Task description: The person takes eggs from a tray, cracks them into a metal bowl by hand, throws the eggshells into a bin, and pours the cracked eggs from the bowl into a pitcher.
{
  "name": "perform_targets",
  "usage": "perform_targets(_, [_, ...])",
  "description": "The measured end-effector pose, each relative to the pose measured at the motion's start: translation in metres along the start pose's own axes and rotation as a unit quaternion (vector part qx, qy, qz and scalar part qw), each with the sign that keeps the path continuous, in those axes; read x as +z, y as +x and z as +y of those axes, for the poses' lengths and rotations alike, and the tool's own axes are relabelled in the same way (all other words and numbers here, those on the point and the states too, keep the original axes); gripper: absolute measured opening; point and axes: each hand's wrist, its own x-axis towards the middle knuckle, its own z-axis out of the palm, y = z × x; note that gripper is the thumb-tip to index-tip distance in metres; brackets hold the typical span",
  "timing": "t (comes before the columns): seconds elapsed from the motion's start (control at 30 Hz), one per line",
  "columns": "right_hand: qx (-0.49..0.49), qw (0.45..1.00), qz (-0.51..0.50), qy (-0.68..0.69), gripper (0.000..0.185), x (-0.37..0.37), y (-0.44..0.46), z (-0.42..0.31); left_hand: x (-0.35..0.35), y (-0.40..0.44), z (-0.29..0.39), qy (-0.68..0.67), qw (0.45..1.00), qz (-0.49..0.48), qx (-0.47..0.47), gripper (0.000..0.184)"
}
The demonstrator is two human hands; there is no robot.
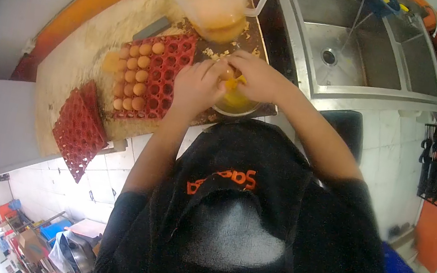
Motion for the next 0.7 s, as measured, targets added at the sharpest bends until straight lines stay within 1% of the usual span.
perform_targets(0.03, [0.004, 1.000, 0.006, -0.001, 0.040, 0.000, -0.002, 0.000, 0.001, 0.002, 0.000, -0.008, 1.000, 0.009, 0.001, 0.049])
perform_targets(0.07, [0.017, 0.999, 0.020, 0.048, 0.040, 0.002, -0.006, -0.001, 0.002, 0.003, 0.002, -0.013, 1.000, 0.007, 0.008, 0.049])
perform_targets(0.1, [0.031, 0.994, 0.035, 0.095, 0.040, 0.001, -0.012, -0.002, 0.000, 0.007, 0.007, -0.024, 0.999, -0.024, 0.009, 0.053])
perform_targets(0.13, [0.039, 0.994, 0.042, 0.092, 0.040, -0.003, -0.021, -0.003, -0.002, 0.010, 0.013, -0.037, 0.998, -0.055, 0.009, 0.057])
perform_targets(0.17, [0.094, 0.990, 0.042, 0.101, 0.039, -0.009, -0.034, -0.004, -0.005, 0.015, 0.020, -0.047, 0.997, -0.057, 0.017, 0.057])
perform_targets(0.2, [0.151, 0.982, 0.044, 0.108, 0.039, -0.017, -0.050, -0.004, -0.010, 0.022, 0.029, -0.026, 0.994, -0.101, 0.000, 0.058])
perform_targets(0.23, [0.166, 0.980, 0.054, 0.096, 0.036, -0.030, -0.073, 0.000, -0.011, 0.026, 0.035, -0.006, 0.989, -0.146, -0.015, 0.059])
perform_targets(0.27, [0.213, 0.966, 0.063, 0.135, 0.037, -0.046, -0.097, -0.001, -0.008, 0.027, 0.038, -0.018, 0.989, -0.147, -0.004, 0.059])
perform_targets(0.3, [0.241, 0.953, 0.107, 0.150, 0.035, -0.053, -0.131, 0.012, -0.004, 0.024, 0.038, -0.084, 0.985, -0.141, -0.046, 0.057])
perform_targets(0.33, [0.327, 0.930, 0.107, 0.129, 0.036, -0.074, -0.159, 0.004, 0.000, 0.022, 0.036, -0.148, 0.975, -0.136, -0.090, 0.056])
perform_targets(0.37, [0.424, 0.899, 0.037, 0.099, 0.046, -0.093, -0.188, 0.009, 0.008, 0.020, 0.034, -0.173, 0.965, -0.162, -0.113, 0.050])
perform_targets(0.4, [0.510, 0.853, 0.044, 0.098, 0.055, -0.097, -0.219, 0.014, 0.015, 0.019, 0.032, -0.196, 0.953, -0.186, -0.136, 0.044])
perform_targets(0.43, [0.475, 0.862, 0.102, -0.143, 0.054, -0.092, -0.240, 0.014, 0.022, 0.020, 0.032, -0.360, 0.858, -0.205, -0.303, 0.041])
perform_targets(0.47, [0.442, 0.849, 0.128, -0.258, 0.054, -0.086, -0.252, 0.017, 0.027, 0.022, 0.033, -0.498, 0.709, -0.213, -0.452, 0.040])
perform_targets(0.5, [0.415, 0.815, 0.157, -0.373, 0.054, -0.083, -0.259, 0.014, 0.028, 0.024, 0.036, -0.497, 0.711, -0.217, -0.449, 0.040])
perform_targets(0.53, [0.419, 0.865, 0.154, -0.231, 0.053, -0.083, -0.247, 0.009, 0.028, 0.026, 0.042, -0.591, 0.617, -0.210, -0.476, 0.045])
perform_targets(0.57, [0.411, 0.895, 0.149, -0.083, 0.052, -0.080, -0.230, 0.002, 0.028, 0.028, 0.047, -0.672, 0.512, -0.200, -0.496, 0.049])
perform_targets(0.6, [0.387, 0.910, 0.150, -0.002, 0.050, -0.071, -0.203, -0.009, 0.033, 0.030, 0.053, -0.668, 0.518, -0.201, -0.495, 0.049])
perform_targets(0.63, [0.365, 0.895, 0.166, 0.198, 0.053, -0.060, -0.176, -0.014, 0.040, 0.031, 0.061, -0.710, 0.479, -0.187, -0.481, 0.053])
perform_targets(0.67, [0.325, 0.890, 0.179, 0.266, 0.053, -0.040, -0.155, -0.014, 0.045, 0.034, 0.068, -0.751, 0.438, -0.171, -0.464, 0.057])
perform_targets(0.7, [0.301, 0.876, 0.179, 0.333, 0.056, -0.029, -0.135, -0.021, 0.042, 0.038, 0.075, -0.761, 0.441, -0.185, -0.439, 0.071])
